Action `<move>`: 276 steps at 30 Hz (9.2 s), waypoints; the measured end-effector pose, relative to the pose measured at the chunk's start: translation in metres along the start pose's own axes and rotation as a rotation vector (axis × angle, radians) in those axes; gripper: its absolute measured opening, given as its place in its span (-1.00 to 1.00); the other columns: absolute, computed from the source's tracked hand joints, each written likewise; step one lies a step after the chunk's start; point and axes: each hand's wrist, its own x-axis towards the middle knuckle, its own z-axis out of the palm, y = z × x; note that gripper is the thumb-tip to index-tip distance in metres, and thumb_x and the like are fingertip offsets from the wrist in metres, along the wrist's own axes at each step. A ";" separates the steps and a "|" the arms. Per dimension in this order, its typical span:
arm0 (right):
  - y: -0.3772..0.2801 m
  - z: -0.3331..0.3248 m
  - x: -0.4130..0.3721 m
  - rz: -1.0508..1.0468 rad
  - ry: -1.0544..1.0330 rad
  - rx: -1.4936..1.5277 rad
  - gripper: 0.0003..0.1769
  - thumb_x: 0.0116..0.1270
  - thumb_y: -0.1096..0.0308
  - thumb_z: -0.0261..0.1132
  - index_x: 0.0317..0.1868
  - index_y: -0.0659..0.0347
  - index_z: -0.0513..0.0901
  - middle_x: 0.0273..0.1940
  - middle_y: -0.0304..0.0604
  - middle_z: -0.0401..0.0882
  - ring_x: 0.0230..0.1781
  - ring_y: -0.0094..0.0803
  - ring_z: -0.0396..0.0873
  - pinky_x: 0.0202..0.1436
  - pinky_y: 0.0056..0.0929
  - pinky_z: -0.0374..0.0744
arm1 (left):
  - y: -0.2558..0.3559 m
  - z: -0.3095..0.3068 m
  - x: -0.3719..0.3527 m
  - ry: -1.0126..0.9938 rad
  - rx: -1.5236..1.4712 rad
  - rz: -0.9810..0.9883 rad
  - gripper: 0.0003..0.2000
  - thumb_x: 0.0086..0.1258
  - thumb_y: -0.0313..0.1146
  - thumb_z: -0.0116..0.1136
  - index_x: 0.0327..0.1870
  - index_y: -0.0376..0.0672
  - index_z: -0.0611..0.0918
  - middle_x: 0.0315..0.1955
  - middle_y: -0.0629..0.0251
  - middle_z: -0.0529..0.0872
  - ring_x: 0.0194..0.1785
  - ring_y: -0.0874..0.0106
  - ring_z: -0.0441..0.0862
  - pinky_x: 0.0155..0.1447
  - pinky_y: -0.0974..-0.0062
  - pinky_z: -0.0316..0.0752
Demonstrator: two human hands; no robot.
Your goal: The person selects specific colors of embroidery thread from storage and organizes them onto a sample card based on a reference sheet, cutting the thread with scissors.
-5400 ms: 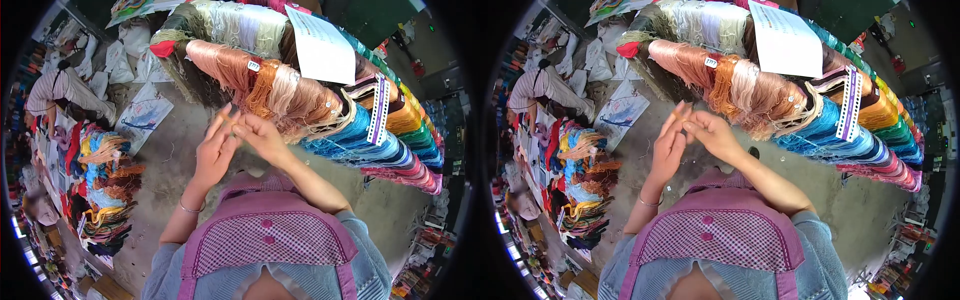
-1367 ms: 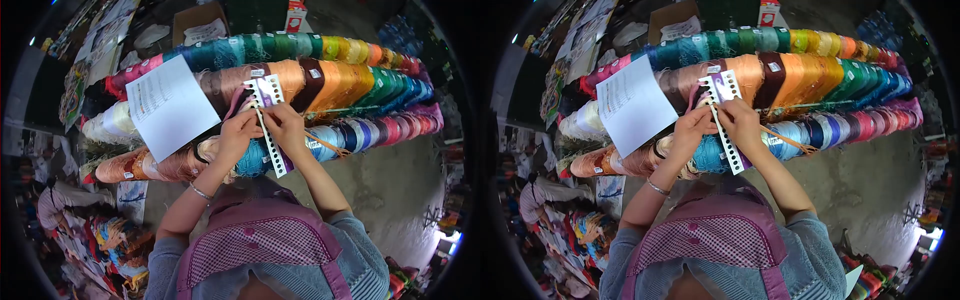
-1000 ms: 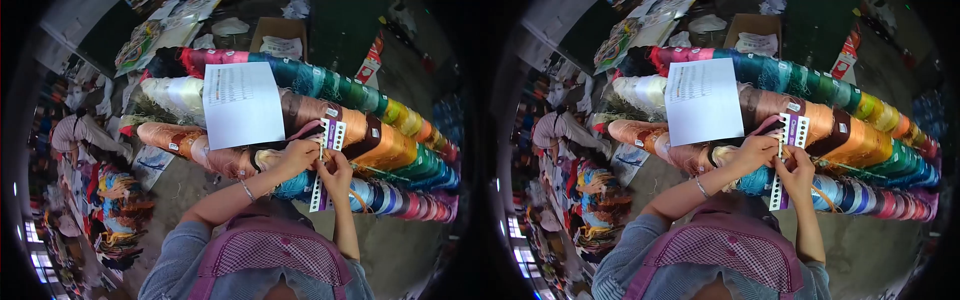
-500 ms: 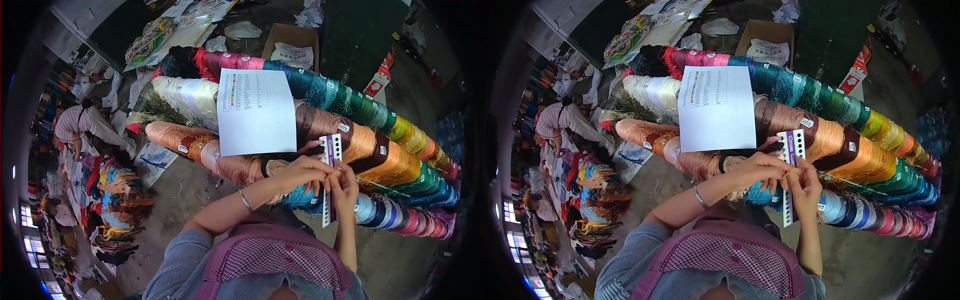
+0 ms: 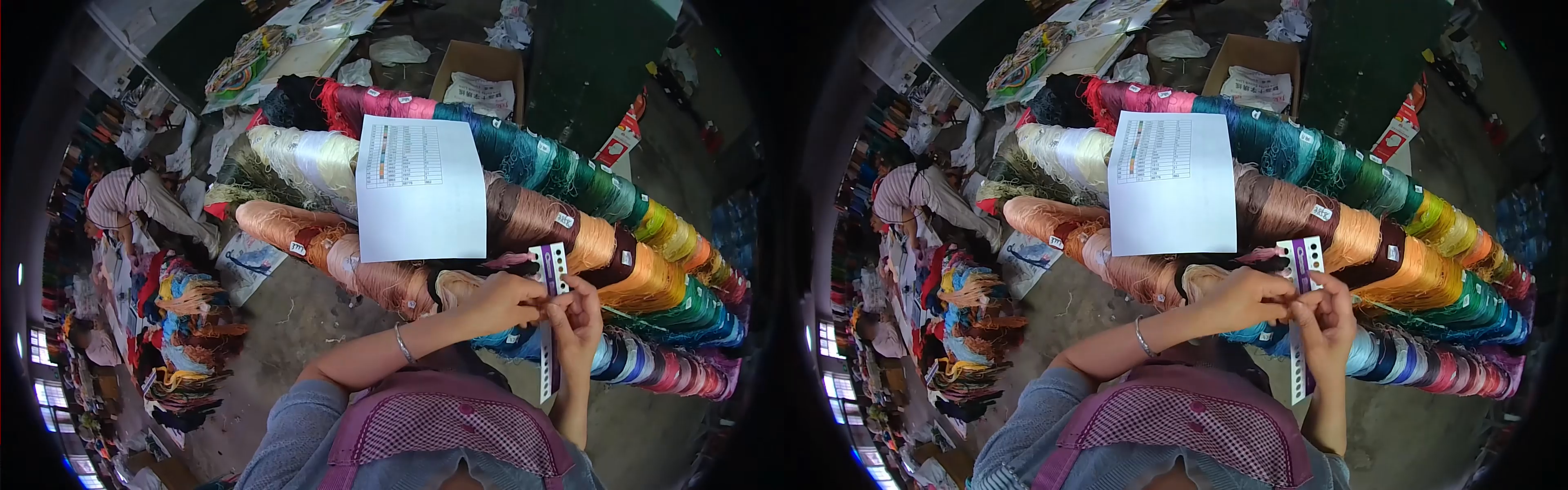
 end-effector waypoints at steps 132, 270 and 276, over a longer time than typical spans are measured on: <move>-0.216 0.124 0.167 -0.340 -0.161 -1.223 -0.87 0.40 0.43 0.18 -0.34 0.24 0.48 -0.40 -0.44 0.38 -0.36 -0.71 0.30 -0.23 -0.70 0.27 | -0.086 -0.408 -0.273 0.757 1.053 0.349 -0.61 0.23 -0.41 0.25 0.13 -0.04 0.60 0.02 0.18 0.67 -0.11 0.13 0.62 -0.04 0.22 0.51; 0.079 0.559 0.223 0.233 -0.625 0.057 -0.88 0.49 0.24 0.17 -0.19 0.05 0.53 -0.30 -0.46 0.60 -0.30 -0.78 0.44 -0.32 -0.76 0.31 | -0.104 -0.479 -0.317 1.029 0.887 0.043 -0.91 0.16 -0.38 0.34 -0.37 -0.15 0.68 -0.39 0.32 0.60 -0.43 0.32 0.58 -0.30 0.46 0.47; 0.070 0.554 0.223 0.268 -0.638 0.118 -0.89 0.46 0.27 0.22 -0.20 0.11 0.54 -0.16 -0.36 0.67 -0.29 -0.78 0.46 -0.34 -0.73 0.32 | -0.103 -0.502 -0.324 0.878 0.492 0.021 -0.96 0.25 -0.45 0.26 -0.35 -0.18 0.65 -0.43 0.35 0.64 -0.44 0.49 0.56 -0.31 0.50 0.43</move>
